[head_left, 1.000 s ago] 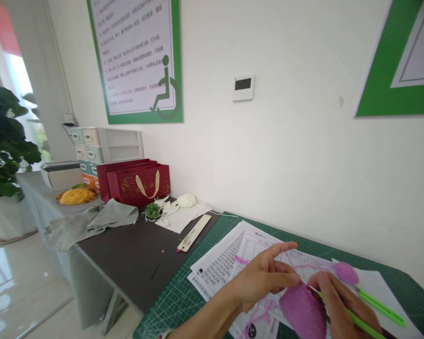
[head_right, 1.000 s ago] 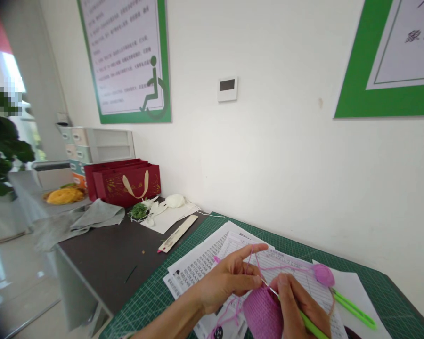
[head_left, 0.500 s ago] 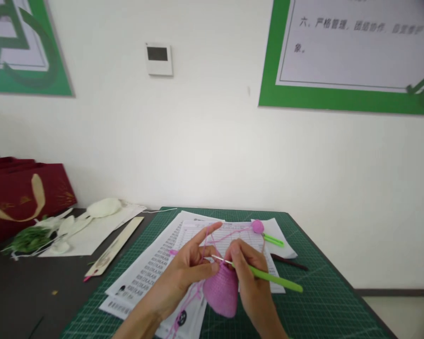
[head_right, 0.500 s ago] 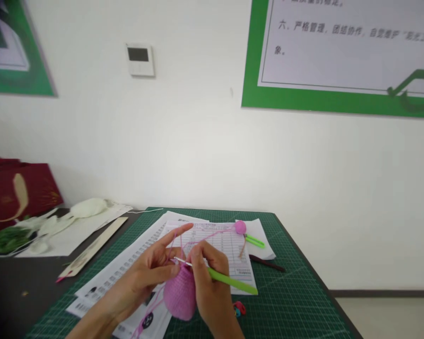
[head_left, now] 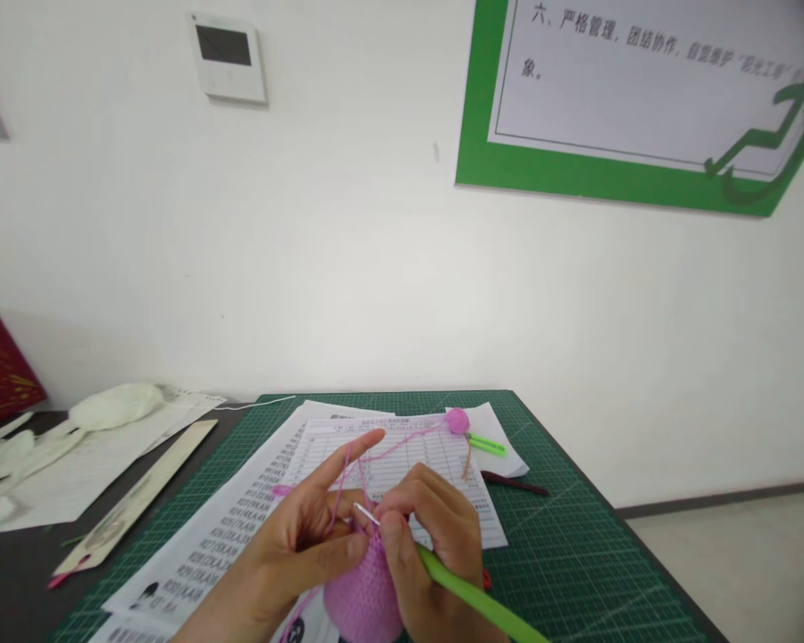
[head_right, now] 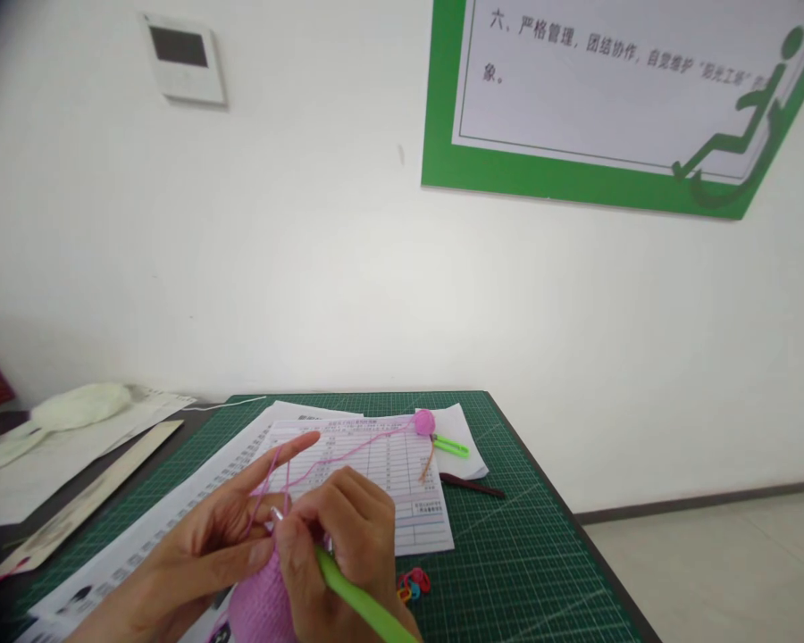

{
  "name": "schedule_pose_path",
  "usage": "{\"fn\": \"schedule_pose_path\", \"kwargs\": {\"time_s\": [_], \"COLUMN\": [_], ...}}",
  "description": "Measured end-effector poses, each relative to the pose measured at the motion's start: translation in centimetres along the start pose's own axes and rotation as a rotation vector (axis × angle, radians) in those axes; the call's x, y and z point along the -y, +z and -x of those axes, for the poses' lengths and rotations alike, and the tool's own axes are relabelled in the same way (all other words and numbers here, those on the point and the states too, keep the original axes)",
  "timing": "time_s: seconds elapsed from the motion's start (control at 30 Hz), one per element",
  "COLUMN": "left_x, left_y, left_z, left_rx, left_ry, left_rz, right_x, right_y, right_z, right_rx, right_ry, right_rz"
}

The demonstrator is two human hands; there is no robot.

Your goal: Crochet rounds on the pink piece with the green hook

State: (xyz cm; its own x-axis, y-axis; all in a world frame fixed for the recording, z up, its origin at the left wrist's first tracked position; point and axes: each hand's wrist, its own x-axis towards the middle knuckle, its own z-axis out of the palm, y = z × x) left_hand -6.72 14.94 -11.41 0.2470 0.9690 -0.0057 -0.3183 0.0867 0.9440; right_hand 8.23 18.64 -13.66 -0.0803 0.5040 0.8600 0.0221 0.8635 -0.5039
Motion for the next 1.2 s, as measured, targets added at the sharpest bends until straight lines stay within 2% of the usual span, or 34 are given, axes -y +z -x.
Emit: {"fn": "schedule_pose_path", "kwargs": {"time_s": [0.6,0.9,1.03,1.2], "left_x": [0.20,0.34,0.47,0.50], "left_y": [-0.17,-0.44,-0.48,-0.25], "left_z": [0.14,0.15,0.12,0.46], "left_rx": [-0.037,-0.029,-0.026,-0.057], "left_ry": [-0.022,-0.036,-0.023,-0.035], "left_rz": [-0.066,-0.070,-0.081,-0.087], "right_x": [0.40,0.45,0.71,0.37], "right_y": [-0.17,-0.78,-0.79,-0.51], "right_z": [-0.07,-0.31,-0.23,0.18], "right_rx": [-0.061,0.061,0.081,0.041], "right_ry": [0.078,0.160,0.149,0.088], "right_rz": [0.062,0.017,0.014,0.024]}}
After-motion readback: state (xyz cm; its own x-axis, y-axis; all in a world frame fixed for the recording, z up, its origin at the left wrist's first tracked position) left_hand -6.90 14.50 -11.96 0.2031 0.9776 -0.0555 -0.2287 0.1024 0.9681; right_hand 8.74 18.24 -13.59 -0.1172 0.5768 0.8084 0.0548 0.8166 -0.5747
